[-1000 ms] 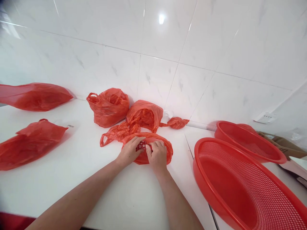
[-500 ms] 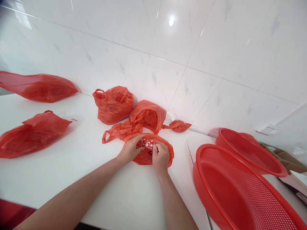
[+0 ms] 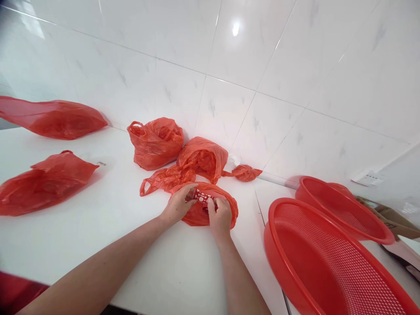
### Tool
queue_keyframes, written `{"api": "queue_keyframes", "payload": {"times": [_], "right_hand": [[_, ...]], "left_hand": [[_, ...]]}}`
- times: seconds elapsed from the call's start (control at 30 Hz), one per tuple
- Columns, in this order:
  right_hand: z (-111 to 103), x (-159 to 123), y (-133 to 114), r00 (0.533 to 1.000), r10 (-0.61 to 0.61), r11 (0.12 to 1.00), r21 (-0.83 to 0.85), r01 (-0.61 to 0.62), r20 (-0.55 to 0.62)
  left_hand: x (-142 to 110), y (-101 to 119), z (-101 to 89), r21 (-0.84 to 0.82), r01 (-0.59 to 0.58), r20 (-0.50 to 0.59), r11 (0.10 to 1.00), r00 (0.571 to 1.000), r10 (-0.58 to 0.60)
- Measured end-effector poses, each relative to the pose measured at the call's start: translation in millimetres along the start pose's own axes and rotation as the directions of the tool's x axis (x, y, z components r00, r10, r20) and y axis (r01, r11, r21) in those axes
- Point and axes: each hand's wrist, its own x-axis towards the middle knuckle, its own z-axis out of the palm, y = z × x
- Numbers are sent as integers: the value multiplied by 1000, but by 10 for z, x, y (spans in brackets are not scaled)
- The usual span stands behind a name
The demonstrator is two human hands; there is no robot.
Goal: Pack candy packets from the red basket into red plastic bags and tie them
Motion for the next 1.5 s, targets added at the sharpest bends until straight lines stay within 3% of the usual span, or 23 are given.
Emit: {"api": "queue_keyframes", "payload": {"times": [1.5], "right_hand": [[66, -29, 29, 999, -8, 1000, -22, 9, 53]], "left_hand": [[-13, 106, -34, 30, -58, 24, 998, 998, 57]]}}
